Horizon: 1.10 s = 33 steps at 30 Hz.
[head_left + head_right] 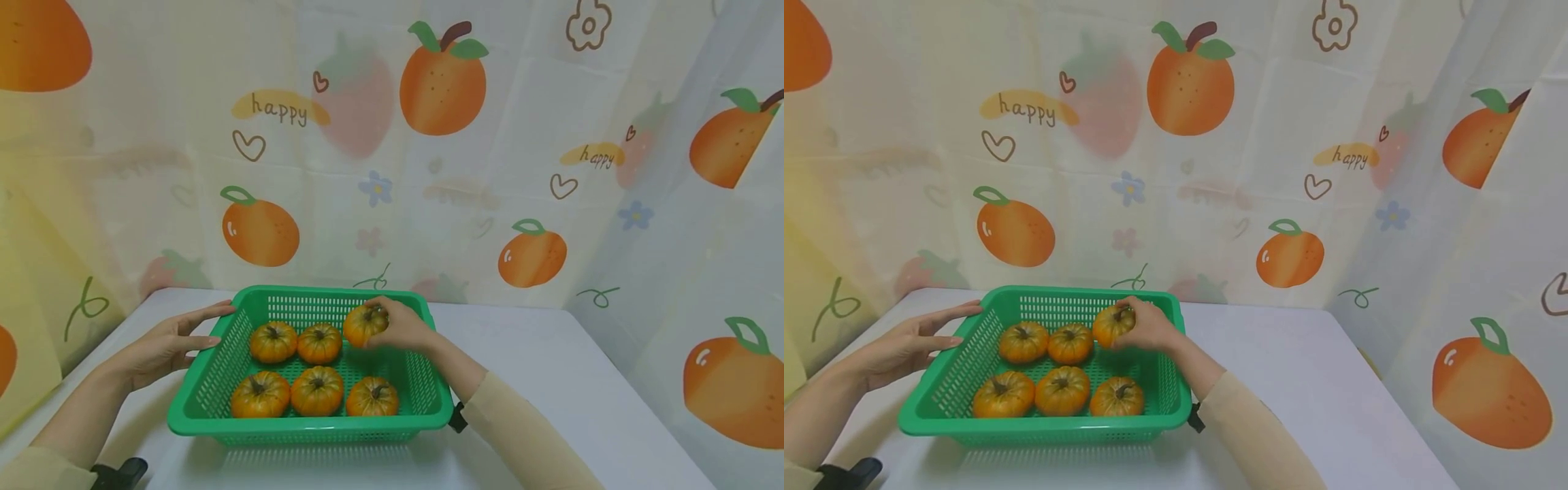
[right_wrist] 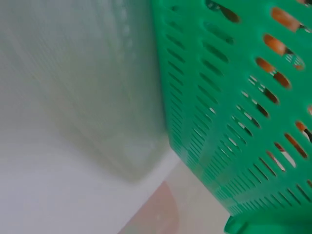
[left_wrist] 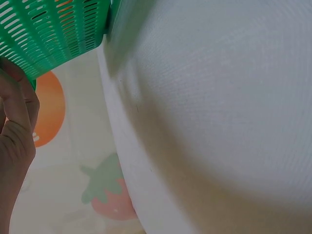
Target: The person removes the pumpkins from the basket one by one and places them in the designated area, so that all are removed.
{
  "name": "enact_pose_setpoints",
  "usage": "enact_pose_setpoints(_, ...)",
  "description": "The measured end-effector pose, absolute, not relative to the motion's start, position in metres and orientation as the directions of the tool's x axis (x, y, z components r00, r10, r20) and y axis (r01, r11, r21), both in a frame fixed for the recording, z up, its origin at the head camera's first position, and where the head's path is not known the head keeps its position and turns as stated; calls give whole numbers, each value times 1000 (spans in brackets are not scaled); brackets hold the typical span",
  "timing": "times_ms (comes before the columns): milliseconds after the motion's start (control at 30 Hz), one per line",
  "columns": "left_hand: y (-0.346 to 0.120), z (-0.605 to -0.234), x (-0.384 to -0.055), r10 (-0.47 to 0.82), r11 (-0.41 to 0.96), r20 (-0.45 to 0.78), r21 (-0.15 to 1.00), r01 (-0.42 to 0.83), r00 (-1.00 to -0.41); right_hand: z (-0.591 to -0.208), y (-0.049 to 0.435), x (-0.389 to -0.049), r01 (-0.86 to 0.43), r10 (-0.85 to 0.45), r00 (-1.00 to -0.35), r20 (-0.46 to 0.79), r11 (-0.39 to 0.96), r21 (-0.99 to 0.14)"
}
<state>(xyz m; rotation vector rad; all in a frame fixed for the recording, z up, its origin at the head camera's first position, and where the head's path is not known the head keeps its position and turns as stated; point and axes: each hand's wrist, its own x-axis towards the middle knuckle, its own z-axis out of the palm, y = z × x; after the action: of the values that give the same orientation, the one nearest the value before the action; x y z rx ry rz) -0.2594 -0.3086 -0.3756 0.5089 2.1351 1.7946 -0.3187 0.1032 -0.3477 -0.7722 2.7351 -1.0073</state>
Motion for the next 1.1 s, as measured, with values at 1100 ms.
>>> enact_pose_setpoints(1100,-309,-375,-259,427,192,-22,979,67,-904,-321,175,-334,-262,-224,-962,154,615,-744)
